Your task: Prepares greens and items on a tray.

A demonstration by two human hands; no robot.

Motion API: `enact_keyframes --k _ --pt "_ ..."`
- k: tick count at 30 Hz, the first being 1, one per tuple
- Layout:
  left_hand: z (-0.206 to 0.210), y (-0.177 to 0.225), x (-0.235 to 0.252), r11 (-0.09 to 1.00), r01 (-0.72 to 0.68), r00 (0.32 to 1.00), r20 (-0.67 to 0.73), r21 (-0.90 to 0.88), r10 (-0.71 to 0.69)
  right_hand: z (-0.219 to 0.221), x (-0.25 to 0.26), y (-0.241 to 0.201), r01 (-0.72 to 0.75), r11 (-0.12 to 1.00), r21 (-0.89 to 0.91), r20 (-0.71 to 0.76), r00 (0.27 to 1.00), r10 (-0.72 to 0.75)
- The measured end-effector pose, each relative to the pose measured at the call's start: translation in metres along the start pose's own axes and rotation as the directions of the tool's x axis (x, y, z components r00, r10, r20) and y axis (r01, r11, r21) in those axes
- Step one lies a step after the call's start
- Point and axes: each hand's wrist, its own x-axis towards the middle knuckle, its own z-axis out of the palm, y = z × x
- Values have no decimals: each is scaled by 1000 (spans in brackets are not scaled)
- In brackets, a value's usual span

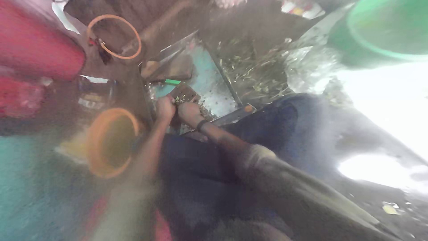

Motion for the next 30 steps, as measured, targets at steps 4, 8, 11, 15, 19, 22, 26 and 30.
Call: enact_keyframes --k 4,8,11,15,19,22,26,30 --pt "-1 2 2 1000 -5 999 45 19 4 5 2 -1 -24 998 65 -11 1000 25" --pt "-1 3 2 1000 -5 999 44 19 5 6 -1 -1 0 997 74 3 1000 0" --pt "-2 6 0 1000 6 999 39 18 -7 12 1 2 27 997 70 -50 998 -24" --pt "-3 5 0 1000 -3 1000 8 26 3 18 -5 9 -4 1000 7 3 1000 4" --pt "2 -1 3 999 -9 1000 8 43 8 16 -21 25 -39 993 -109 115 992 52" --pt "6 -9 -7 1000 -24 999 -31 -8 23 9 -27 32 -40 992 -121 140 989 57" --pt "4 -14 -19 999 10 998 -56 -47 -13 4 -20 24 -37 995 -93 130 990 49" --pt "2 -10 -17 998 -25 998 -53 -51 22 2 -12 15 -16 1000 -15 82 996 17"
